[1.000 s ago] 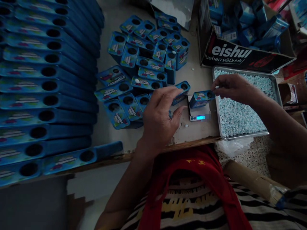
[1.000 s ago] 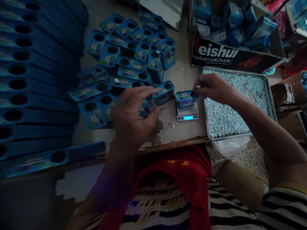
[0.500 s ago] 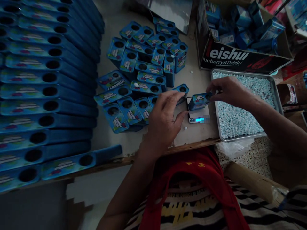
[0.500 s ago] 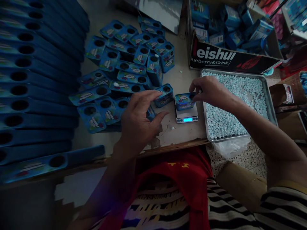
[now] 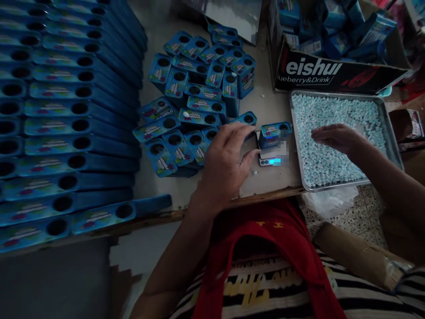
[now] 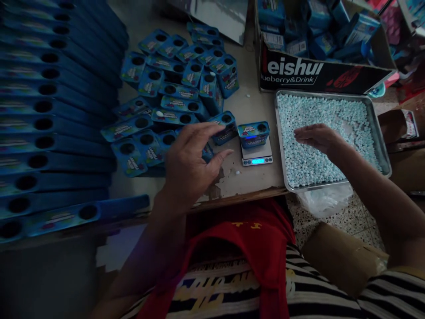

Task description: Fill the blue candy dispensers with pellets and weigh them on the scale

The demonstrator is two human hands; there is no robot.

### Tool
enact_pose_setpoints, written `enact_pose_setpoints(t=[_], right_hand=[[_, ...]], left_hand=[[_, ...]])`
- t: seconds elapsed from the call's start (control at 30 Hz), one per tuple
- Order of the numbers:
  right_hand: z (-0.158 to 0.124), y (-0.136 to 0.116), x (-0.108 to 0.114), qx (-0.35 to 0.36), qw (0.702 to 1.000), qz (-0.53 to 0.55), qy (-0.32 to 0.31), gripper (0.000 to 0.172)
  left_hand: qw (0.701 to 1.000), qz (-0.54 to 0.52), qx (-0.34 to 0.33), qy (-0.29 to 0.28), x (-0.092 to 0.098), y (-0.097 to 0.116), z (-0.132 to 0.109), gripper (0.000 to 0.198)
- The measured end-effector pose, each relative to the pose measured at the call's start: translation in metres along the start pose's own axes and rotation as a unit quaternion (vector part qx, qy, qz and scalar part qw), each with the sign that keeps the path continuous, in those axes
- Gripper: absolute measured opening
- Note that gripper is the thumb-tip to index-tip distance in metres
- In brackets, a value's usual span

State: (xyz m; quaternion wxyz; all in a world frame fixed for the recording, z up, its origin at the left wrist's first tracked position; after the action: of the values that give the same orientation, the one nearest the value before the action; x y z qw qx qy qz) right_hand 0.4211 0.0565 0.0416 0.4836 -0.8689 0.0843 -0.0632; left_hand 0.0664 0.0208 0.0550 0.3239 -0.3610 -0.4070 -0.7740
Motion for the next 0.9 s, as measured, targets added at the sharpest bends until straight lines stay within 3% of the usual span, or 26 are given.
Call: enact_pose_setpoints(t=[0.07,0.17,0.3,0.43,0.53,0.63,0.7,0.73,0.8,0.9], right_hand=[[-0.005,-0.004,-0.008,0.004,1.000,0.025,-0.012,0.016],[-0.013,-0.028,-0.036,0.064,0.995,0.010,-0.069,0.011],[-0.013,-0.052,-0.076,0.125,0.981,-0.062,-0.136,0.013],[-0.005,-0.057,-0.100,0.154,0.965,-0.077,-0.196,0.023],[-0.002,-0.058,-0.102,0.142,0.967,-0.049,-0.204,0.020],[0.003,-0.060,-0.091,0.118,0.977,0.030,-0.178,0.010],[0.009,-0.059,-0.082,0.098,0.978,0.089,-0.159,0.006],[0.012,-0.057,-0.080,0.091,0.977,0.111,-0.156,0.003],[0.014,-0.051,-0.086,0.098,0.975,0.109,-0.167,0.006],[0.007,-0.042,-0.116,0.203,0.960,-0.054,-0.183,0.019]], left_hand=[[1.000,0.012,-0.005,-0.008,0.001,0.006,0.002,0.047],[0.999,0.030,-0.013,-0.031,0.004,0.012,0.005,0.052],[0.997,0.048,-0.026,-0.061,0.008,0.013,0.009,0.056],[0.996,0.060,-0.023,-0.068,0.000,0.013,0.022,0.055],[0.994,0.073,-0.029,-0.071,-0.021,0.027,0.040,0.055],[0.984,0.107,-0.053,-0.135,-0.048,0.051,0.055,0.047],[0.974,0.129,-0.062,-0.175,-0.053,0.062,0.058,0.037],[0.974,0.134,-0.060,-0.174,-0.046,0.065,0.059,0.035],[0.983,0.130,-0.043,-0.126,-0.013,0.061,0.057,0.035],[0.993,0.115,0.023,-0.028,0.067,0.025,0.052,0.031]])
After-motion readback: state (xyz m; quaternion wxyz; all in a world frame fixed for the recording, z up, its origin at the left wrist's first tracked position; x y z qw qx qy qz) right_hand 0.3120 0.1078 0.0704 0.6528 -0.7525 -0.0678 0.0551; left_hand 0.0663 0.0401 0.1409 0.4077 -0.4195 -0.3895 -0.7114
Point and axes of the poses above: each hand's wrist, its own z-axis towards the middle knuckle, its own x-axis out of the back of the hand, y = z × x, the point moved 5 cm from there along z, towards the middle knuckle, and after that the axes turned 15 degrees about z, right-handed, at the moved point
